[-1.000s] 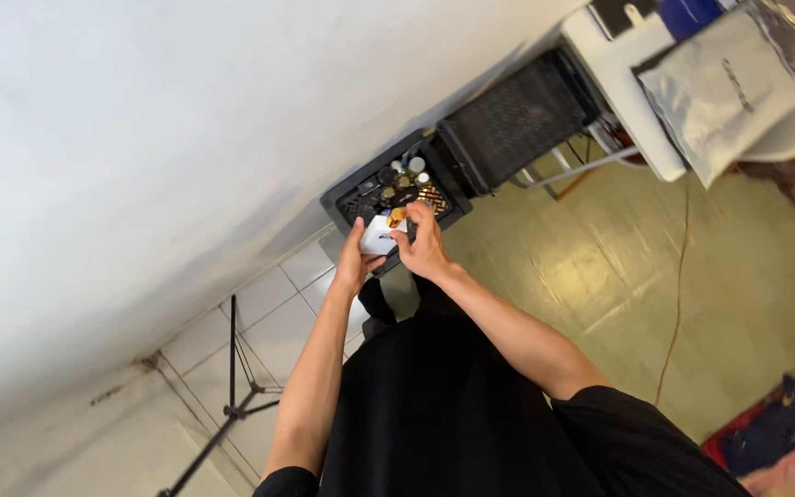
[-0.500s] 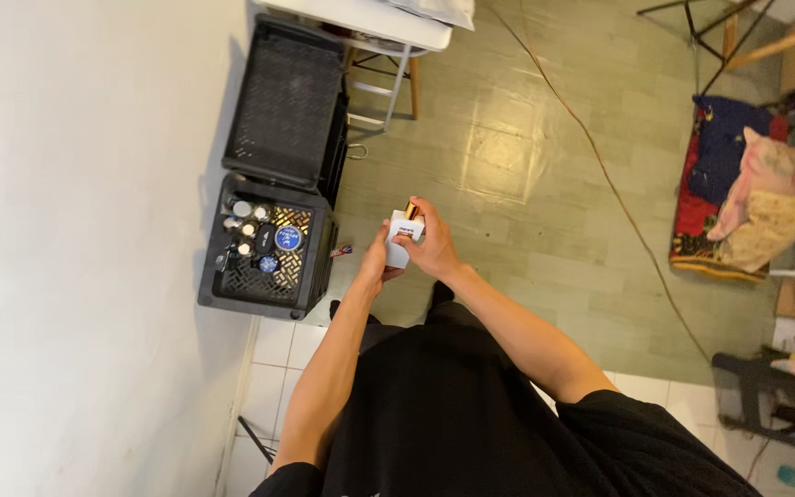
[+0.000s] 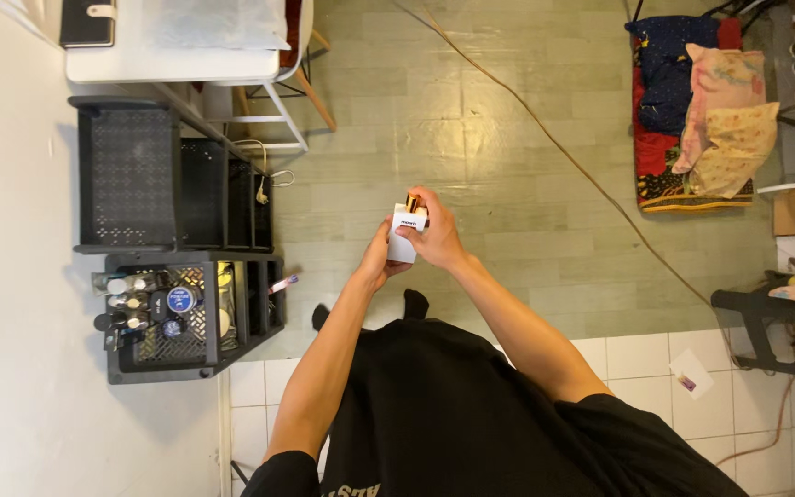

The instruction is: The person repeatedly picks up various small items from a black rolling cart and places them on a nearby white table. Items handled include a small potted plant, tape rolls, a power cord, and several small bottles and containers. The person walks back and forth between the cart and the table throughout the episode.

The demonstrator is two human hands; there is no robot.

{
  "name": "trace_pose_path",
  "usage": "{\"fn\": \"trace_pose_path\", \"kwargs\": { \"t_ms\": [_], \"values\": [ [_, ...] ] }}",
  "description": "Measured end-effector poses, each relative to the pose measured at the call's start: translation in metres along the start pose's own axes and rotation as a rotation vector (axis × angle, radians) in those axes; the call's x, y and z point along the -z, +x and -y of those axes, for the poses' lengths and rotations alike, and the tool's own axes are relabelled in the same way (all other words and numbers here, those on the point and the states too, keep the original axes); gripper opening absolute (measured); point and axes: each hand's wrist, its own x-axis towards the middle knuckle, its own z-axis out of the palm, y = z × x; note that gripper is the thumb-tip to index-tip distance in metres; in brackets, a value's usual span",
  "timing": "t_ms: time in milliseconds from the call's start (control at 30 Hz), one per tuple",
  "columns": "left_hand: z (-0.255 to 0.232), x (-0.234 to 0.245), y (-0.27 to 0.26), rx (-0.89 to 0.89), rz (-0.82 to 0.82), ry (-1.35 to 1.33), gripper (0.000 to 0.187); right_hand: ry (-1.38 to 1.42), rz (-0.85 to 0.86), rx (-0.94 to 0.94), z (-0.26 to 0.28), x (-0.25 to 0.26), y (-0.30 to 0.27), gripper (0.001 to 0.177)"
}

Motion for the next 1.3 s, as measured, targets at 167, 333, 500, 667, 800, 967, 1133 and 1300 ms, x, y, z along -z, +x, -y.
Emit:
{"fn": "trace_pose_path", "kwargs": {
  "t_ms": [167,333,500,667,800,967,1133,1300],
  "values": [
    [-0.011,-0.065,0.019,0.053,0.067,0.026,0.067,0.027,0.064,-0.156,-0.015,0.078,0.023,0.073],
    [-0.053,-0.108,0.061,0.088,0.082,0.178,0.071,0.032,0.017,-0.135,-0.042,0.125,0.056,0.083],
    [-0.11,-0.155,0.125,0.048,0.149,0.2,0.067,-0.038,-0.027,-0.138,-0.076,0.168,0.111,0.089],
    [-0.176,-0.216,0.192,0.089,0.182,0.238,0.068,-0.053,-0.079,-0.155,-0.101,0.224,0.186,0.092],
    [-0.223,-0.25,0.238,0.07,0.268,0.28,0.076,-0.017,-0.094,-0.277,-0.124,0.262,0.245,0.092],
    [-0.287,-0.267,0.28,0.131,0.197,0.287,0.072,0.071,-0.093,-0.333,-0.157,0.279,0.32,0.084],
    [-0.354,-0.258,0.326,0.131,0.108,0.146,0.065,0.15,0.047,-0.364,-0.2,0.27,0.417,0.073],
    [-0.424,-0.242,0.34,0.091,-0.024,-0.016,0.065,0.182,0.277,-0.303,-0.212,0.254,0.525,0.055]
  ]
}}
